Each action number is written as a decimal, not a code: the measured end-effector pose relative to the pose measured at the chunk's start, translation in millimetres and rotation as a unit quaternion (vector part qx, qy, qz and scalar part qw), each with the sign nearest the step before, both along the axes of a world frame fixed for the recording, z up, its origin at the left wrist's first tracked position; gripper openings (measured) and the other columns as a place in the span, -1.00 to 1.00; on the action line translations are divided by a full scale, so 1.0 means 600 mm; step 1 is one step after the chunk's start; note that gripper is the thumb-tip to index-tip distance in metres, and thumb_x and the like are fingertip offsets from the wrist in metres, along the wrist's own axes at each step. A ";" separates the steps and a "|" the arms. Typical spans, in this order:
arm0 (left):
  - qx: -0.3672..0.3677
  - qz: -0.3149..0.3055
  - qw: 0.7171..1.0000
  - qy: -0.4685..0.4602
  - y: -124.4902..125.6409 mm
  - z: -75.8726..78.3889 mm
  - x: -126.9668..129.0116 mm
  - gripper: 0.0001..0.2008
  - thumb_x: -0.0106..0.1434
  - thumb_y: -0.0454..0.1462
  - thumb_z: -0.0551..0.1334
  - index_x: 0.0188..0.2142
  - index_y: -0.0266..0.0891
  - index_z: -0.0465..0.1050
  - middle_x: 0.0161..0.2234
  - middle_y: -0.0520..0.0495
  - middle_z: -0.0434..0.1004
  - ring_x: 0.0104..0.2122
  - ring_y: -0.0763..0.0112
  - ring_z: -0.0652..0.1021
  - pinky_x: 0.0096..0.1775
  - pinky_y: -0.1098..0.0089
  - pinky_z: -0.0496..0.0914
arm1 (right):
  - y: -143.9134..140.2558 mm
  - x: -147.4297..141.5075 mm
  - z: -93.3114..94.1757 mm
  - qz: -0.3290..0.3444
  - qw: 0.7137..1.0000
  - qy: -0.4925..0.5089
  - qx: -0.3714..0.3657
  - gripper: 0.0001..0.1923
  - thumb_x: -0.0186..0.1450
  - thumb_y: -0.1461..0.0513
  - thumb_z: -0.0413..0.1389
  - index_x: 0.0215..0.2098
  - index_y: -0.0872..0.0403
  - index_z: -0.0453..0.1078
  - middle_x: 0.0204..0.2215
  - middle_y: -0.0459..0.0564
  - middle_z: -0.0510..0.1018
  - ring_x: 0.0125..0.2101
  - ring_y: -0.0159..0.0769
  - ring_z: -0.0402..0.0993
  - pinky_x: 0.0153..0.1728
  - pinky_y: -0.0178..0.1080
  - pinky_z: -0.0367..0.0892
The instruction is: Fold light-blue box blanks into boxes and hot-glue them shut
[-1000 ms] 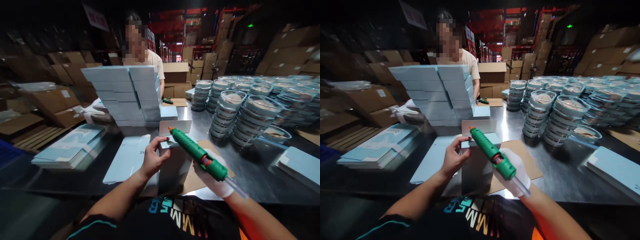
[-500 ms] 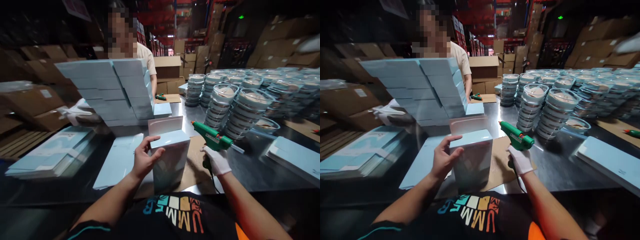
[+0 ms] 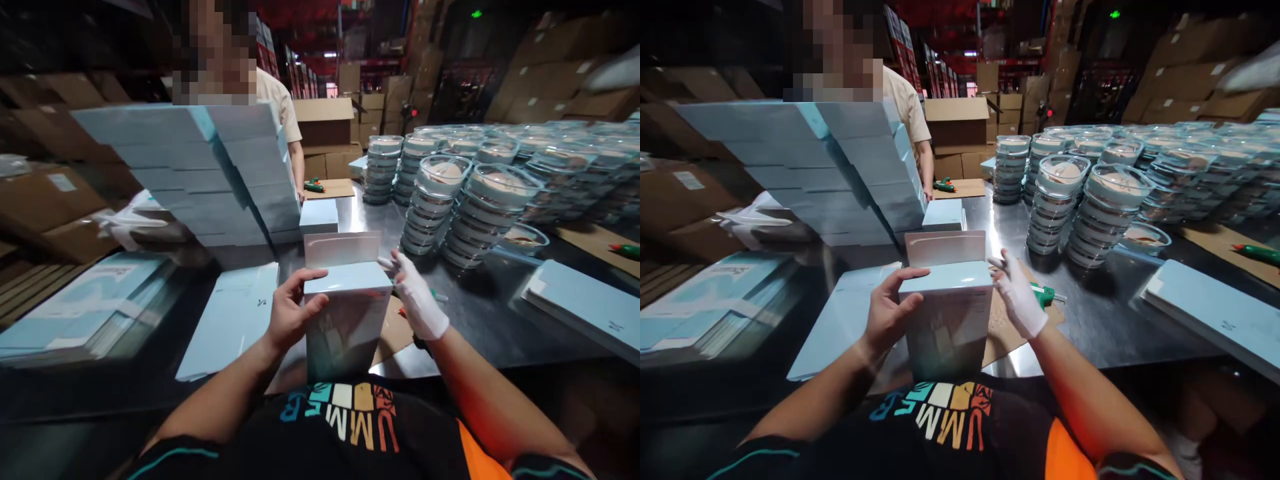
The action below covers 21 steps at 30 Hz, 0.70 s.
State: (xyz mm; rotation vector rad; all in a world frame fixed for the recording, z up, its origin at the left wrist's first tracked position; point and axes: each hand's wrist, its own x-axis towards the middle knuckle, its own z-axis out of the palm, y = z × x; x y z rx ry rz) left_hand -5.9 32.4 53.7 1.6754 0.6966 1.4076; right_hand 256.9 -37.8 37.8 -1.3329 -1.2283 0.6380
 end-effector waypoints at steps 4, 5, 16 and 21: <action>0.066 -0.037 0.997 0.005 -0.001 -0.012 0.005 -0.45 0.23 0.20 0.50 -0.10 -0.20 0.71 -0.23 -0.13 0.65 -0.21 0.17 0.64 -0.15 0.26 0.52 | 0.016 -0.054 0.046 0.107 0.991 0.078 -0.009 -0.24 0.32 -0.33 0.29 0.17 0.04 0.46 0.00 0.10 0.71 0.00 -0.04 0.65 0.10 -0.02 0.58; 0.082 -0.035 0.996 0.001 0.002 -0.017 0.006 -0.47 0.25 0.19 0.50 -0.10 -0.19 0.69 -0.17 -0.15 0.65 -0.16 0.14 0.65 -0.10 0.23 0.53 | 0.015 -0.054 0.051 0.118 0.991 0.071 -0.003 -0.21 0.28 -0.35 0.33 0.16 0.05 0.47 0.01 0.11 0.71 0.02 -0.02 0.65 0.14 0.00 0.57; 0.198 -0.126 0.972 0.006 0.042 -0.024 -0.006 -0.63 0.33 0.11 0.49 -0.07 -0.06 0.73 -0.02 -0.17 0.66 0.07 0.07 0.66 0.21 0.00 0.53 | -0.036 -0.022 0.000 0.134 0.960 -0.163 0.183 -0.65 0.53 0.02 0.25 0.24 -0.16 0.61 0.37 0.13 0.56 0.40 0.07 0.47 0.43 0.26 0.34; 0.147 -0.168 0.971 0.091 0.044 -0.002 -0.015 -0.49 0.29 0.30 0.37 -0.27 -0.03 0.77 -0.12 -0.26 0.79 0.11 -0.14 0.67 0.24 -0.21 0.50 | -0.038 -0.033 0.013 0.149 0.953 -0.184 0.188 -0.70 0.52 -0.01 0.25 0.17 -0.25 0.66 0.30 0.07 0.63 0.35 0.12 0.51 0.35 0.34 0.42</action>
